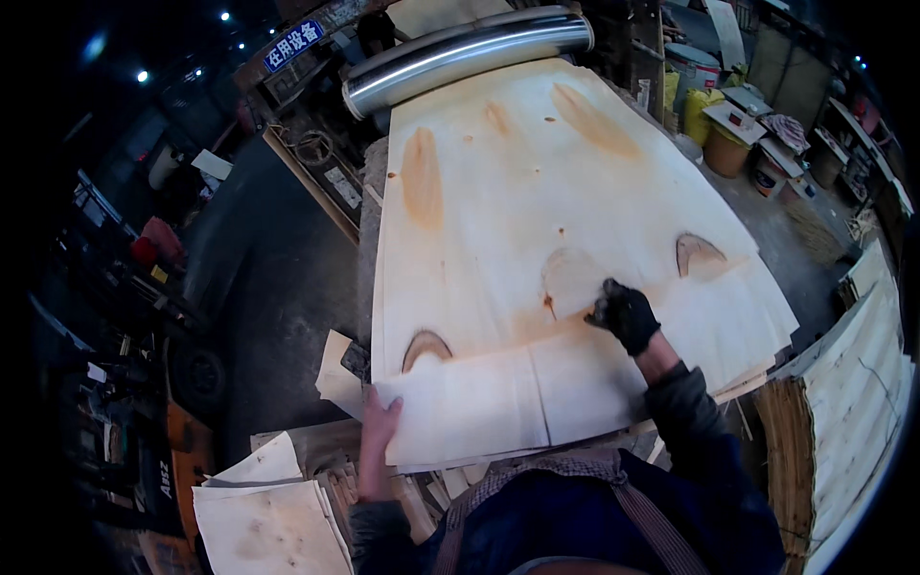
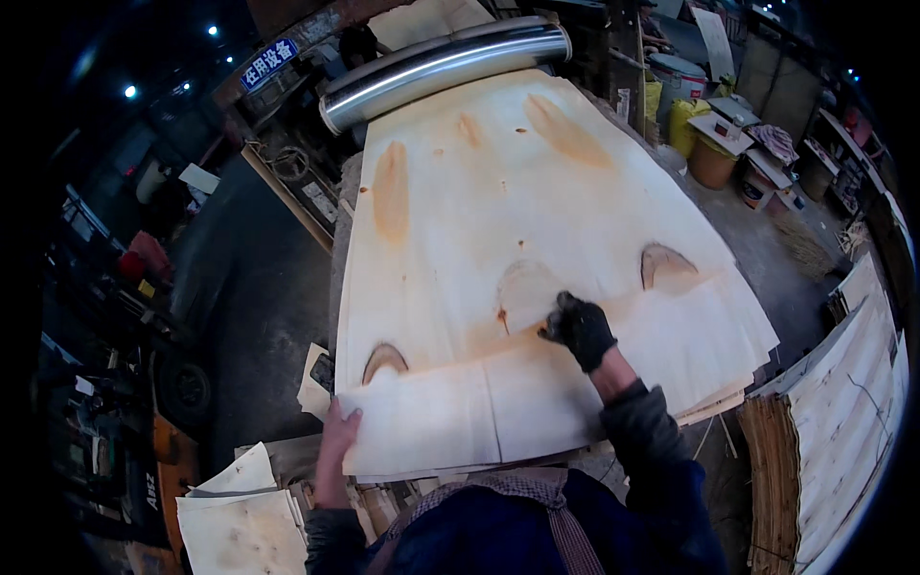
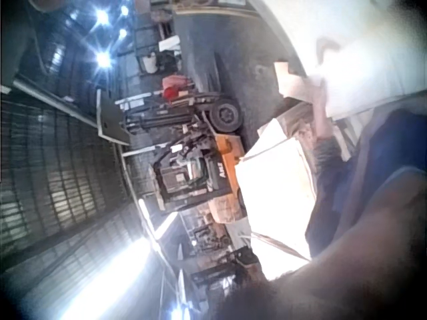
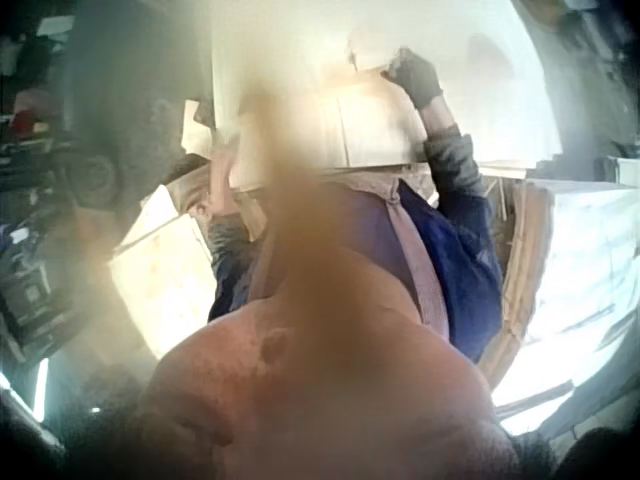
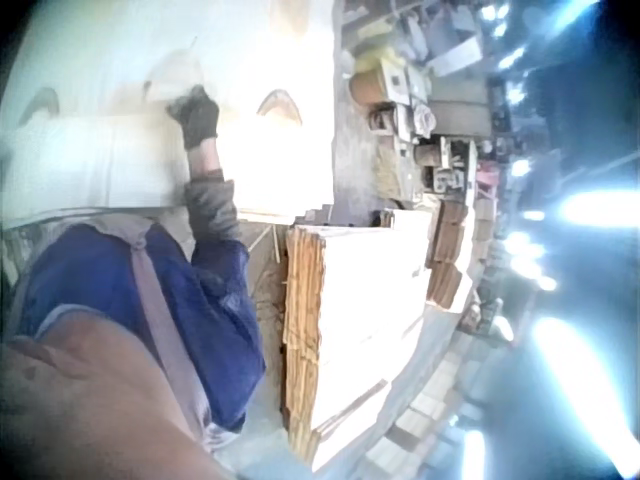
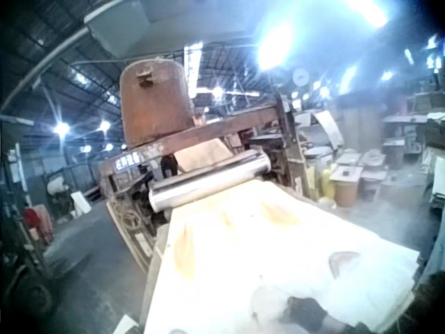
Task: The person processes wood sheets by picking them up from a stack, feeding them through a large roller machine, and then moving the sheets to another stack.
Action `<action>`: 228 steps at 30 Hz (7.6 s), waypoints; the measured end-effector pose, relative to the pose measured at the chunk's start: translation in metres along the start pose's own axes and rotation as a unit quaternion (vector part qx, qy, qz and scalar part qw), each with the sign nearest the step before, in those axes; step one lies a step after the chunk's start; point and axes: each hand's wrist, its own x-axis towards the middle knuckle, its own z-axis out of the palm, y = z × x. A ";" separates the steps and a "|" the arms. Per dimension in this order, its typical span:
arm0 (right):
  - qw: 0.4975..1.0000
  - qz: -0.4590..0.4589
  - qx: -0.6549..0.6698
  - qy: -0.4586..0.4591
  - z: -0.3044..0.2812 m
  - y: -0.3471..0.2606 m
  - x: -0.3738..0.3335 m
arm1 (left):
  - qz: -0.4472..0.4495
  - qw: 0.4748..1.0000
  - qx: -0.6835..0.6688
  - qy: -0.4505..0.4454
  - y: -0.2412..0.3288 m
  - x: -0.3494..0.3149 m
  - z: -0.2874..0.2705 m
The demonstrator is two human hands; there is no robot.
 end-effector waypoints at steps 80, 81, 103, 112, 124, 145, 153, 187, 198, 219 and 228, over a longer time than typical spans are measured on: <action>0.957 -0.178 -0.217 0.071 -0.057 -0.032 -0.139 | -0.019 0.989 0.097 0.108 0.106 0.017 0.060; 0.923 -0.216 -0.300 0.109 -0.066 -0.035 -0.124 | -0.020 0.988 0.108 0.105 0.109 0.022 0.067; 0.527 -0.278 -0.773 0.218 -0.091 0.006 -0.049 | -0.012 0.966 0.203 0.160 0.110 0.008 0.104; 0.542 -0.263 -0.770 0.212 -0.080 -0.008 -0.058 | -0.007 0.965 0.197 0.171 0.097 0.015 0.113; 0.548 -0.305 -0.584 0.516 -0.344 -0.142 -0.183 | 0.030 0.985 -0.040 0.165 0.047 0.011 0.065; 0.912 -0.140 -0.376 0.087 -0.426 -0.246 -0.228 | 0.170 0.876 -0.316 -0.321 0.532 -0.096 0.275; 0.897 -0.040 -0.397 0.188 -0.409 -0.210 -0.347 | -0.229 0.513 -0.607 -0.562 0.684 -0.197 0.429; 0.964 -0.220 -0.132 -0.076 -0.037 -0.213 0.039 | 0.068 0.973 0.135 0.173 0.237 0.002 0.205; 0.977 -0.188 -0.083 -0.063 -0.010 -0.208 0.181 | 0.043 0.970 0.153 0.182 0.258 -0.018 0.211; 0.978 -0.165 -0.056 -0.115 0.135 -0.411 0.220 | 0.071 0.959 0.143 0.233 0.252 -0.016 0.214; 0.976 -0.112 -0.112 -0.150 0.117 -0.438 0.292 | 0.057 0.965 0.137 0.216 0.254 -0.015 0.212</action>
